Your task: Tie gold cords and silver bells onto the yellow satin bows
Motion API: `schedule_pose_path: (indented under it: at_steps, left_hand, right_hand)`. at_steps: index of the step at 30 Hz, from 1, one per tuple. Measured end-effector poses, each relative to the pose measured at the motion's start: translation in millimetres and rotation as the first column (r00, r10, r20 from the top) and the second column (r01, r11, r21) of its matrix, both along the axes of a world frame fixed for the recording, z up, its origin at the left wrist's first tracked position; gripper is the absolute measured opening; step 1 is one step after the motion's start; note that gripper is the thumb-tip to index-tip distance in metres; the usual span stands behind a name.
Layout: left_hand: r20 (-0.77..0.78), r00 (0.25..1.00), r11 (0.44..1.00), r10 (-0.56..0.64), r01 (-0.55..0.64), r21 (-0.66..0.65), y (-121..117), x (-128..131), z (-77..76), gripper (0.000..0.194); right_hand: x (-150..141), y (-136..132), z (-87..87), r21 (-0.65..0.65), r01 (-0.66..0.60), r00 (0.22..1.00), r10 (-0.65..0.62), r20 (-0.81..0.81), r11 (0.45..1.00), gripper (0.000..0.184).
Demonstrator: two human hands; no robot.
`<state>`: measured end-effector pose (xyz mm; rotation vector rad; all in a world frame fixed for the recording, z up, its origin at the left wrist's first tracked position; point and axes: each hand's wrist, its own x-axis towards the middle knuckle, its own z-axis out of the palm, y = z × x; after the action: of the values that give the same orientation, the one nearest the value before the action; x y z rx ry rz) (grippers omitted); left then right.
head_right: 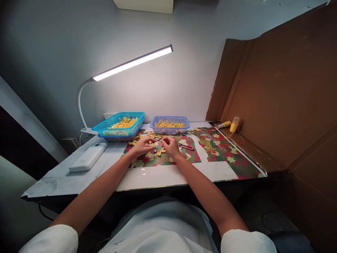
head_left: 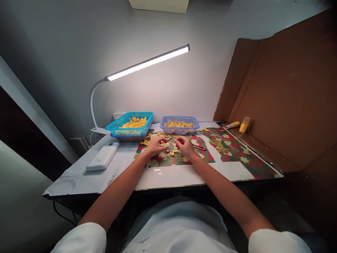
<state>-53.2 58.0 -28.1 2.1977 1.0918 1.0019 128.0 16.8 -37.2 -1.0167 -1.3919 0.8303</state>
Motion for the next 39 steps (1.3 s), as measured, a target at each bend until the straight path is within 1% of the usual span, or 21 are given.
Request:
schedule_pose_path:
  at_steps: [2,3,5,7,8,10,13,15,18,24,28,31,36,39]
  left_hand:
    - [-0.163,0.986,0.999,-0.044,0.047,0.015,-1.6,-3.0,-0.1,0.027]
    - [-0.204,0.976,0.997,-0.07,0.071,-0.002,-2.8,-3.7,-0.5,0.025]
    - [-0.223,0.969,0.995,-0.103,0.096,-0.042,-4.9,-3.7,-1.7,0.023]
    - [-0.168,0.981,0.991,-0.101,0.085,-0.099,-5.7,-3.0,-3.0,0.025]
    - [-0.114,0.989,0.987,-0.093,0.077,-0.138,-5.3,-2.7,-3.5,0.029]
    - [0.054,0.997,0.975,-0.06,0.07,-0.213,-3.3,-2.3,-3.9,0.038]
    - [0.318,0.948,0.95,0.01,0.09,-0.299,0.2,-1.9,-3.3,0.047]
    - [0.403,0.914,0.927,0.053,0.105,-0.36,1.1,-1.2,-2.7,0.054]
    - [0.44,0.894,0.901,0.08,0.123,-0.415,-0.6,0.9,-1.8,0.059]
    - [0.473,0.876,0.877,0.096,0.15,-0.456,-4.8,3.9,-1.1,0.055]
    - [0.465,0.879,0.864,0.105,0.151,-0.481,-4.6,4.4,-2.3,0.054]
    - [0.469,0.877,0.867,0.104,0.151,-0.475,-3.9,5.0,-4.0,0.051]
    - [0.488,0.865,0.866,0.117,0.152,-0.476,-4.8,7.0,-5.6,0.052]
    - [0.486,0.866,0.881,0.118,0.135,-0.454,-4.4,7.4,-6.9,0.049]
  right_hand:
    - [1.1,0.7,-0.3,-0.001,0.009,1.0,-0.009,0.006,1.0,0.027]
    - [1.5,0.5,-0.5,0.003,0.013,1.0,-0.013,0.02,1.0,0.026]
    - [2.3,-0.8,-0.4,0.017,0.022,0.997,-0.023,0.075,1.0,0.021]
    - [2.8,-3.1,0.0,0.04,0.032,0.985,-0.039,0.166,0.999,0.016]
    - [3.0,-4.4,0.4,0.054,0.036,0.976,-0.046,0.213,0.998,0.015]
    - [3.0,-7.0,1.4,0.082,0.041,0.956,-0.063,0.285,0.996,0.014]
    - [2.4,-10.0,2.8,0.104,0.039,0.945,-0.07,0.32,0.994,0.014]
    - [1.8,-11.0,3.3,0.108,0.032,0.944,-0.066,0.322,0.994,0.014]
    - [0.8,-11.2,3.1,0.117,0.032,0.948,-0.067,0.312,0.993,0.013]
    - [-0.8,-11.1,3.6,0.099,0.047,0.958,-0.073,0.278,0.994,0.012]
    - [-1.8,-11.5,3.4,0.111,0.053,0.961,-0.081,0.266,0.992,0.013]
    - [-2.6,-11.4,2.0,0.116,0.048,0.963,-0.076,0.258,0.992,0.013]
    - [-3.3,-10.0,-0.5,0.121,0.063,0.964,-0.091,0.249,0.991,0.012]
    - [-3.4,-9.2,-1.1,0.104,0.065,0.966,-0.088,0.242,0.992,0.013]
